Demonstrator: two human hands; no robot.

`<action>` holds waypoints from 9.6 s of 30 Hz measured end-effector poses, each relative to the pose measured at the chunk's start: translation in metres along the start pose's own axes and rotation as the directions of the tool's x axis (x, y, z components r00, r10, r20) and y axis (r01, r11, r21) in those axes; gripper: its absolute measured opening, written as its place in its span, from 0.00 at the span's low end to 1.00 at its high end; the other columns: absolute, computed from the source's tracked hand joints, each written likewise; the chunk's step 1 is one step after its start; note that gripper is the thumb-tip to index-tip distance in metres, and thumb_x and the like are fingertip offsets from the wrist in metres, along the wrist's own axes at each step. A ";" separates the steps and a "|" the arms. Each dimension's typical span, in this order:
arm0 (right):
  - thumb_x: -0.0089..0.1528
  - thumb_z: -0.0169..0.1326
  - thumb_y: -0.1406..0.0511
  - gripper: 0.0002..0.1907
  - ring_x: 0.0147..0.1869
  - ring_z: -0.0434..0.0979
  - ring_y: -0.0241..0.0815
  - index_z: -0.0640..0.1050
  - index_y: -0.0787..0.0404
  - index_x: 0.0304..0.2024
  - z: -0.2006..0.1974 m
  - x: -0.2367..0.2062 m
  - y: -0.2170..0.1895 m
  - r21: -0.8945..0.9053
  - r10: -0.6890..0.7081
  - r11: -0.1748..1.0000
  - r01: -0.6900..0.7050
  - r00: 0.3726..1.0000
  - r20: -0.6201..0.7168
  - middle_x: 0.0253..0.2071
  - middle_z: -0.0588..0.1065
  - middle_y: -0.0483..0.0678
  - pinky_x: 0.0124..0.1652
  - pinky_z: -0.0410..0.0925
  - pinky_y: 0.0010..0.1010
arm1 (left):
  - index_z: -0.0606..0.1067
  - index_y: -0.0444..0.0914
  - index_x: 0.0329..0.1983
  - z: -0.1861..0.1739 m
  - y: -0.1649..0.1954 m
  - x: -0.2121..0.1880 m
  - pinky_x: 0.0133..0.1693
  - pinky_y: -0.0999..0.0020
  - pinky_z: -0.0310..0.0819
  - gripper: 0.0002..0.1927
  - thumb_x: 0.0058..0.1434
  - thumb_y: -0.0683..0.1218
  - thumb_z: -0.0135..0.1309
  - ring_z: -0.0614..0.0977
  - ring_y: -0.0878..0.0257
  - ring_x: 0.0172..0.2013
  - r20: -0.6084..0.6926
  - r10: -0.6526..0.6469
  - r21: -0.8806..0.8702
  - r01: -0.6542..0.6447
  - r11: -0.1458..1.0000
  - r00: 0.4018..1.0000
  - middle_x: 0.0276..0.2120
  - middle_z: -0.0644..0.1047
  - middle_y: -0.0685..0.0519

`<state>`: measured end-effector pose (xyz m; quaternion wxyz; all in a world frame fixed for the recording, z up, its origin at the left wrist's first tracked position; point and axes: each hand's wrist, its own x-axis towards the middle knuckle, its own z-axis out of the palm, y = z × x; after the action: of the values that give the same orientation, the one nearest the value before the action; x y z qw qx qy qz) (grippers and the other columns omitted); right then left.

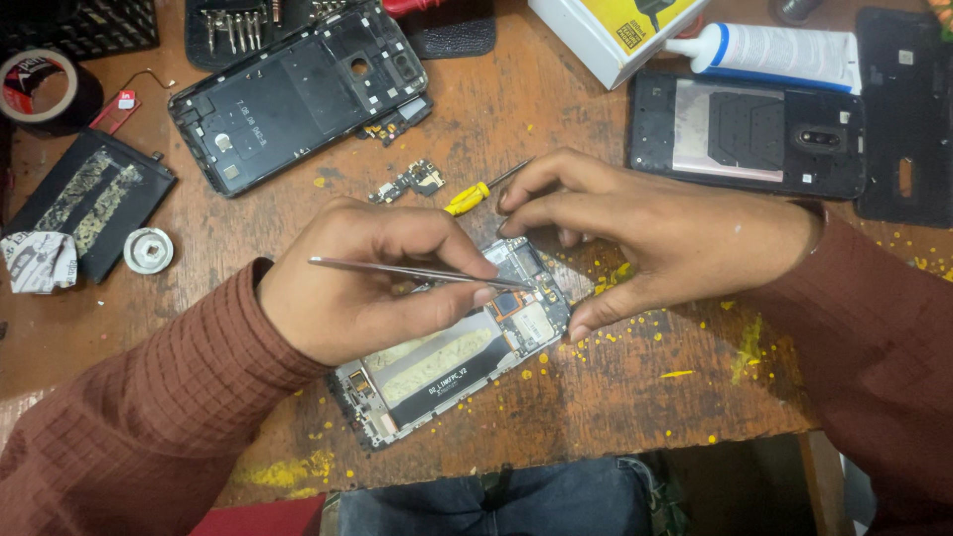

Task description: The person uses tweezers and a yellow screwdriver to remove small screws and components from a disassembled smartphone motherboard. The person places removed parts on the workbench and continues to manipulate the board with tools.

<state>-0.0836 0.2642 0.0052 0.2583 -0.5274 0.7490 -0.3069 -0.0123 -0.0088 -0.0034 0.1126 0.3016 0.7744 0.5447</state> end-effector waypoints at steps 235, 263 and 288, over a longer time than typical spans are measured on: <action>0.60 0.65 0.65 0.16 0.37 0.74 0.31 0.79 0.62 0.48 0.005 -0.005 -0.006 0.261 -0.003 0.964 0.046 0.987 -0.161 0.41 0.77 0.42 0.35 0.71 0.24 | 0.69 0.33 0.61 0.031 0.051 0.024 0.48 0.64 0.77 0.22 0.63 0.33 0.58 0.82 0.58 0.44 -0.167 0.521 0.386 -0.430 0.816 0.837 0.46 0.79 0.46; 0.56 0.67 0.64 0.13 0.40 0.77 0.32 0.79 0.63 0.39 0.006 -0.006 0.003 0.183 -0.090 0.976 0.116 0.986 -0.143 0.43 0.76 0.42 0.37 0.72 0.23 | 0.70 0.37 0.56 0.042 0.056 0.020 0.47 0.60 0.72 0.26 0.58 0.49 0.67 0.77 0.55 0.45 -0.152 0.630 0.431 -0.522 0.736 0.762 0.43 0.75 0.49; 0.56 0.67 0.65 0.15 0.46 0.83 0.41 0.80 0.63 0.43 0.008 -0.003 0.000 0.121 -0.140 0.978 0.168 0.966 -0.216 0.44 0.78 0.47 0.43 0.75 0.29 | 0.75 0.32 0.55 0.034 0.060 0.016 0.47 0.60 0.76 0.23 0.54 0.33 0.56 0.79 0.53 0.44 -0.146 0.552 0.506 -0.417 0.755 0.821 0.46 0.76 0.46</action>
<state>-0.0774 0.2659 -0.0001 0.1907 -0.5303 0.7052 -0.4302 0.0127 0.0402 0.0405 -0.2204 0.4291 0.7806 0.3974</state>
